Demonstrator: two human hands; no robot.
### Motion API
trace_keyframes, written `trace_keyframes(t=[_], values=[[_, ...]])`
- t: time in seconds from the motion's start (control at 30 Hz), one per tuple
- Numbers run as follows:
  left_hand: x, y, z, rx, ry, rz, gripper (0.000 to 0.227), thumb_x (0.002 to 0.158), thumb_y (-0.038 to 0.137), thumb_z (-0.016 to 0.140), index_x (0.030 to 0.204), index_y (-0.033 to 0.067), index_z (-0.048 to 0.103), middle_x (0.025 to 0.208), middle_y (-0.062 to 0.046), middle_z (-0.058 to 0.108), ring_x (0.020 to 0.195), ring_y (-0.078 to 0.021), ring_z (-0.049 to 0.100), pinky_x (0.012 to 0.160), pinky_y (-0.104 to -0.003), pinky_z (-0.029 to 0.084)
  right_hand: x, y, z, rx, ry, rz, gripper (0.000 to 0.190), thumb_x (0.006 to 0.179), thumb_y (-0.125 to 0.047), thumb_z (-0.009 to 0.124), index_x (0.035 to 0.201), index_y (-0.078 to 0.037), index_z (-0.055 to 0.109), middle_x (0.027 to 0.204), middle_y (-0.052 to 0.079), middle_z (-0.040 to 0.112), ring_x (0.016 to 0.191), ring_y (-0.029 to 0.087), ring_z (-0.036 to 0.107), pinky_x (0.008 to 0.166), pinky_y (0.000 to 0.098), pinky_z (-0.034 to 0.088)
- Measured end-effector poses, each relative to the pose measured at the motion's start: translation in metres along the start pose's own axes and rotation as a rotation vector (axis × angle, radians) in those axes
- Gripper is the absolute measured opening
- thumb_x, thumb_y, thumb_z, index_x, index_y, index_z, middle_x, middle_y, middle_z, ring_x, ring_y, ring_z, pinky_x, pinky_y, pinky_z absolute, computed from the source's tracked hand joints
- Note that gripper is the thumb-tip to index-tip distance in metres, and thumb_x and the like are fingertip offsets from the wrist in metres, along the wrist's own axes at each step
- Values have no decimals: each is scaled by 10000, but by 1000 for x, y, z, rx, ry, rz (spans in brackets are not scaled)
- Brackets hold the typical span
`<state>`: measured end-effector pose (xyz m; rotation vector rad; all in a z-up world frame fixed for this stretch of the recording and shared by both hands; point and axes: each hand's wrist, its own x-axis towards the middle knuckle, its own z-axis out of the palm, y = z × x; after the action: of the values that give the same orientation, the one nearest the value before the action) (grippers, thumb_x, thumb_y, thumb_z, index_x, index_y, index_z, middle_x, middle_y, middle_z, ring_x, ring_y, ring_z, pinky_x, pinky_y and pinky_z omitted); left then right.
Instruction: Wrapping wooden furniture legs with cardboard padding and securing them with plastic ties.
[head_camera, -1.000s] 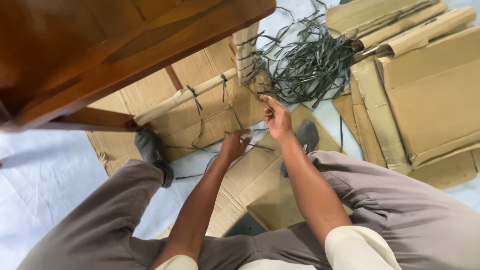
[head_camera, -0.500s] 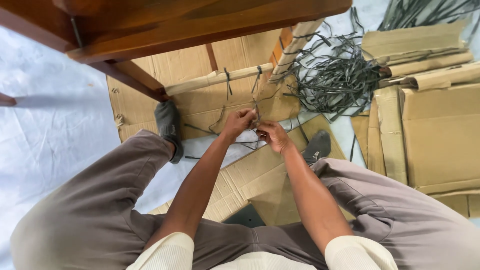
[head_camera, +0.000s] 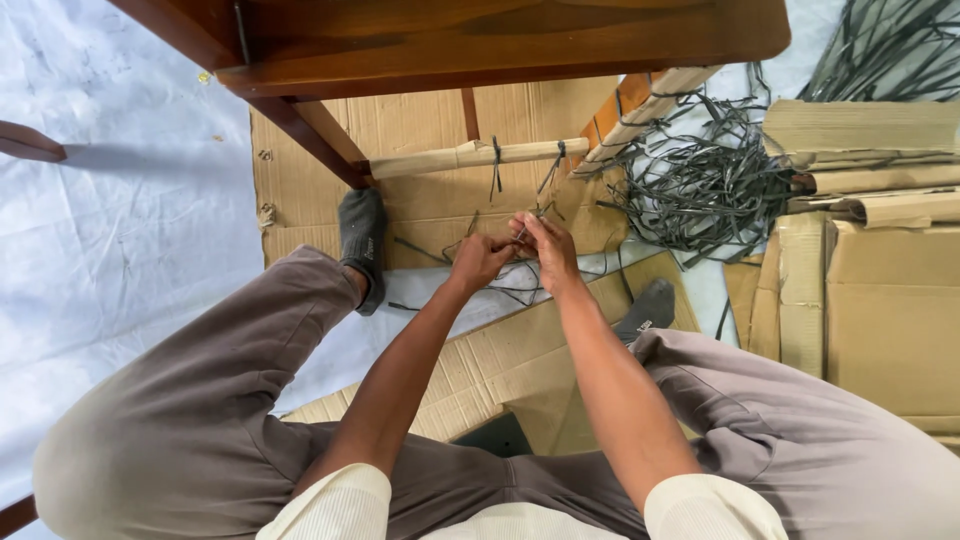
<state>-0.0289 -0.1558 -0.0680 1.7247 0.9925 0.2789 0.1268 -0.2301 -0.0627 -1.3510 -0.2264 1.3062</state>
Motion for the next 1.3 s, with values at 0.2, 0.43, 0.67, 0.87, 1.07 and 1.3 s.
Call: trace_keyframes(t=[0.2, 0.43, 0.67, 0.87, 1.07, 1.3], values=[[-8, 12, -40, 92, 10, 127, 251, 885, 257, 710, 1084, 134, 798, 954, -160, 766, 849, -324, 743, 790, -415, 573, 19, -8, 30, 22, 38, -94, 297, 1036, -278, 619, 1205, -58, 726, 805, -23, 625, 756, 100, 650, 728, 262, 528], [22, 43, -114, 429, 414, 483, 283, 905, 95, 650, 1186, 96, 689, 1172, -126, 695, 1114, -321, 644, 993, -438, 498, 11, 4, 56, -138, 11, -94, 306, 1056, -275, 572, 1230, -91, 743, 709, -89, 408, 580, 30, 382, 490, 226, 352], [61, 17, -151, 460, 373, 444, 290, 968, 172, 656, 1258, 152, 656, 1209, -86, 696, 1181, -293, 615, 1112, -473, 392, 7, 15, 84, -297, -31, 111, 226, 1037, -254, 596, 1130, -95, 727, 652, -62, 472, 484, 50, 353, 420, 249, 268], [70, 14, -150, 415, 281, 376, 274, 969, 274, 645, 1232, 202, 679, 1147, -44, 739, 1174, -239, 633, 1138, -470, 307, 34, 7, 97, -122, -22, 184, 259, 989, -220, 592, 1183, -132, 738, 658, -53, 511, 468, 60, 355, 415, 248, 260], [97, 9, -141, 329, 281, 132, 291, 981, 347, 564, 1136, 126, 673, 1013, -94, 768, 1025, -270, 696, 1088, -444, 312, 55, -12, 119, 83, 31, 233, 302, 994, -211, 597, 1265, -127, 699, 684, -38, 528, 471, 70, 336, 427, 245, 259], [130, -1, -121, 549, 225, -207, 548, 1030, 506, 406, 969, 96, 765, 960, -191, 757, 972, -339, 713, 1118, -513, 265, 101, 19, 104, 322, -3, 272, 173, 1041, -171, 570, 875, -126, 545, 706, -10, 540, 492, 105, 356, 454, 292, 277]])
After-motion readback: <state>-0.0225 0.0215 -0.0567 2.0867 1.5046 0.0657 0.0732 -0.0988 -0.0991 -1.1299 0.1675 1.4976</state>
